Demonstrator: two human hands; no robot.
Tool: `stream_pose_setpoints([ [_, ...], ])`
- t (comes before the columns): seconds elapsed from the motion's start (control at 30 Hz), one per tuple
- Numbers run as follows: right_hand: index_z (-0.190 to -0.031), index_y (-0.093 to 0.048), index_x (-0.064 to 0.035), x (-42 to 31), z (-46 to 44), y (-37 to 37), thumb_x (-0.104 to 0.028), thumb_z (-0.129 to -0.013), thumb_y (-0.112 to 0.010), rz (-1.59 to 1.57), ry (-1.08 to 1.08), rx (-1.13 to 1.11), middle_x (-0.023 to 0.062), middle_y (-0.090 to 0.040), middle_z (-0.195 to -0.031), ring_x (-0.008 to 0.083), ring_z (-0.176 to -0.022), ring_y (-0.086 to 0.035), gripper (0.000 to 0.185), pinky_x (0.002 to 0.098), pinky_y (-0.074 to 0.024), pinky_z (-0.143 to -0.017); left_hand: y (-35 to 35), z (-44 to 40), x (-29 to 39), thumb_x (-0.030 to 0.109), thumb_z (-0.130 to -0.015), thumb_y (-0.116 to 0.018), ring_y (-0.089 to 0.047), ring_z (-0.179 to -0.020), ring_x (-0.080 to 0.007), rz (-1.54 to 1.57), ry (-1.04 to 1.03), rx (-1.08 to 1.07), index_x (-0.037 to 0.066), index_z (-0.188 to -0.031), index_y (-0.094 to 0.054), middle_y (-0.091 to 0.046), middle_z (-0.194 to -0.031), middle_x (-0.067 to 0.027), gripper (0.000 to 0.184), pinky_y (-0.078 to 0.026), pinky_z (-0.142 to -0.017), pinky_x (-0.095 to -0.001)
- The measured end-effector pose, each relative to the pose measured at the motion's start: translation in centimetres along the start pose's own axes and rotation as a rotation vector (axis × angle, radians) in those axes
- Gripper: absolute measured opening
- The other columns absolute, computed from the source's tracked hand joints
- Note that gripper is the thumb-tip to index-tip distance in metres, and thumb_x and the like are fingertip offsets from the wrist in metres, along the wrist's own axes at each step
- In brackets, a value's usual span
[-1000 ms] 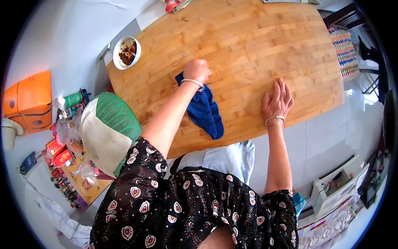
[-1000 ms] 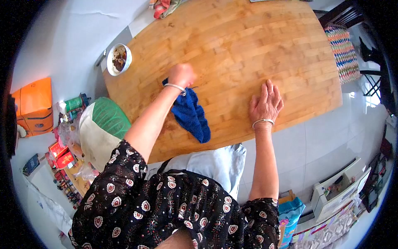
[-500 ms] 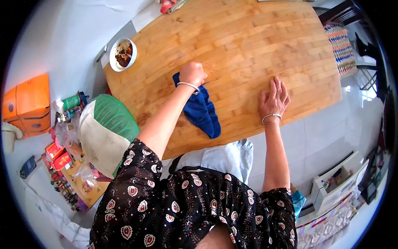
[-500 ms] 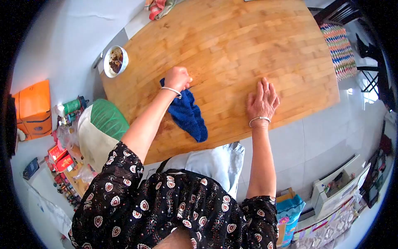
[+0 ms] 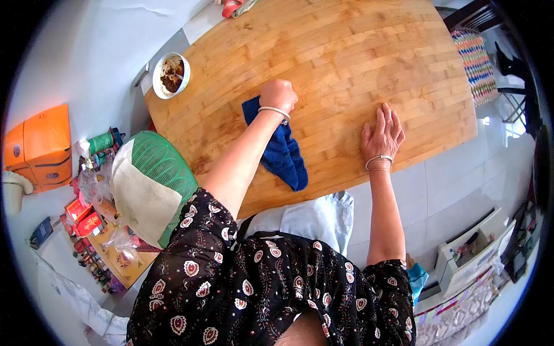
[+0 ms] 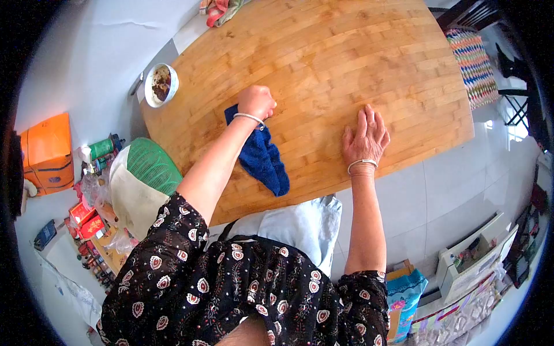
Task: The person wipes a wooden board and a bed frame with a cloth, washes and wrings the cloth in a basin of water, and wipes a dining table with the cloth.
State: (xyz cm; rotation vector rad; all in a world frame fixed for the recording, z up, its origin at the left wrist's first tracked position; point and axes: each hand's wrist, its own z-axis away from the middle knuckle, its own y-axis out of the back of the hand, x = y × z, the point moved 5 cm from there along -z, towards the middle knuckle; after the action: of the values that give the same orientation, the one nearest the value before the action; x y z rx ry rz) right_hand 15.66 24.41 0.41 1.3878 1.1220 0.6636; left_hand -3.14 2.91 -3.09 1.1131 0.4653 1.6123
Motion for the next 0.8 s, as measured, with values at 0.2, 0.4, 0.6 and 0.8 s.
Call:
stream_pose_setpoints([
  [0.2,-0.126,-0.048,-0.0090,0.5,0.1,-0.7,-0.026,-0.081,-0.056,0.007,-0.002,-0.003,0.0039,-0.045,-0.137,0.0275,-0.128,-0.035,0.049,0.0446,-0.0245,-0.103,0.4,2.0,-1.1,0.007,-0.071,-0.064,-0.057,-0.042,-0.0167,0.090,0.022,-0.108,0.004,-0.061,-0.061,-0.061,-0.053,-0.0098,0.010,-0.045,-0.041,-0.0301],
  [0.4,-0.126,-0.048,-0.0093,0.2,0.0,-0.1,-0.026,-0.081,-0.056,-0.010,0.005,0.001,0.0036,-0.044,-0.138,0.0278,-0.128,-0.035,0.049,0.0449,-0.0243,-0.103,-1.5,1.6,0.6,0.016,-0.065,-0.058,-0.064,-0.052,-0.0272,-0.265,-0.206,0.143,0.007,-0.056,-0.066,-0.062,-0.054,-0.0130,0.015,-0.051,-0.051,-0.0369],
  [0.6,-0.126,-0.048,-0.0096,0.1,0.1,-0.2,-0.027,-0.082,-0.056,0.011,-0.009,-0.031,0.0029,-0.043,-0.139,0.0269,-0.129,-0.034,0.048,0.0448,-0.0242,-0.103,0.4,3.9,0.1,0.018,-0.068,-0.059,-0.064,-0.058,-0.0346,-0.179,-0.052,-0.042,0.004,-0.065,-0.068,-0.062,-0.061,-0.0192,0.017,-0.052,-0.054,-0.0398],
  [0.8,-0.126,-0.048,-0.0096,0.3,0.0,-0.5,-0.028,-0.082,-0.056,0.007,-0.007,-0.015,0.0029,-0.043,-0.139,0.0268,-0.129,-0.034,0.049,0.0447,-0.0244,-0.103,-0.7,2.8,-0.5,0.011,-0.069,-0.065,-0.062,-0.049,-0.0228,-0.017,0.004,0.012,0.002,-0.061,-0.063,-0.063,-0.057,-0.0129,0.012,-0.049,-0.047,-0.0332],
])
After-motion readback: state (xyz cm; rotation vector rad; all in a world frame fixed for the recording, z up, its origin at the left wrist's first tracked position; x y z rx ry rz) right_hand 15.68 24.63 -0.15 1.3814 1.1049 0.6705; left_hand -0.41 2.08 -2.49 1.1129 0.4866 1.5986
